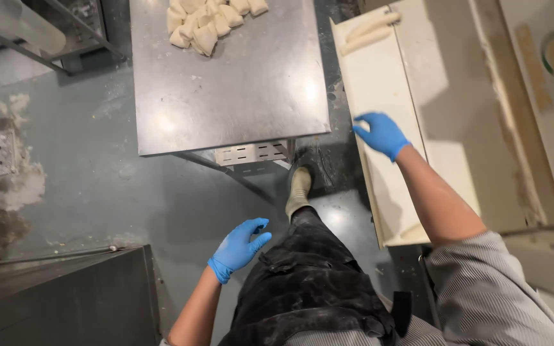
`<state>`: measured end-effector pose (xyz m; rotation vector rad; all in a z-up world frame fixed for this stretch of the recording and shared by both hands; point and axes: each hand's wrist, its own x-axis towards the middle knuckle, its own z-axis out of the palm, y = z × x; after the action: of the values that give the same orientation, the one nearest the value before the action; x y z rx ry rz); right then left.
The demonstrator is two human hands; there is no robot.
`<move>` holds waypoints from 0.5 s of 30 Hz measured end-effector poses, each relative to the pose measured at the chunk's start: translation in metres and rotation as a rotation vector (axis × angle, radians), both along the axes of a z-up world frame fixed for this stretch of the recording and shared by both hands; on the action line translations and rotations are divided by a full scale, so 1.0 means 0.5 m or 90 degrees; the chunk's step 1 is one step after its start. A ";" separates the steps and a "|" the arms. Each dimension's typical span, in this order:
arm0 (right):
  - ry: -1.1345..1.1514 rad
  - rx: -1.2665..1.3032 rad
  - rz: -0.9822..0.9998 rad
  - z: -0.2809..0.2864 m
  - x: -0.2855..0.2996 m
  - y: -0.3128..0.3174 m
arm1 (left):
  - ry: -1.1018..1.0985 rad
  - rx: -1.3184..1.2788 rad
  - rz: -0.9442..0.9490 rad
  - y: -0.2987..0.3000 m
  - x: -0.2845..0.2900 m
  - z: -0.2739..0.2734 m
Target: Shaping pieces of dough into long strips using a molding machine and manual rolling on a table, then placing them on a tray.
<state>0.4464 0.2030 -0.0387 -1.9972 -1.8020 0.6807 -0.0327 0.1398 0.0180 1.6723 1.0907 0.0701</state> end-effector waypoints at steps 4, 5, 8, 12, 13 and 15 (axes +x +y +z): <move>-0.050 0.048 -0.015 -0.039 0.065 0.263 | 0.024 0.021 -0.003 0.132 0.042 -0.008; -0.092 0.081 -0.020 -0.055 0.085 0.339 | 0.063 0.035 -0.001 0.177 0.056 -0.001; -0.370 0.245 0.102 -0.241 0.201 0.478 | 0.054 0.177 -0.007 0.245 0.069 -0.049; -0.462 -0.023 0.217 -0.173 0.211 0.532 | 0.098 0.009 0.059 0.364 0.129 0.050; -0.472 -0.047 0.229 -0.169 0.212 0.532 | 0.116 0.013 0.047 0.382 0.128 0.047; -0.476 -0.072 0.246 -0.161 0.225 0.528 | 0.139 0.014 0.039 0.412 0.122 0.027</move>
<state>0.5587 0.4668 -0.1191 -2.1673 -2.6719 0.1115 0.0283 0.3461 0.0315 1.6944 1.3086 -0.0630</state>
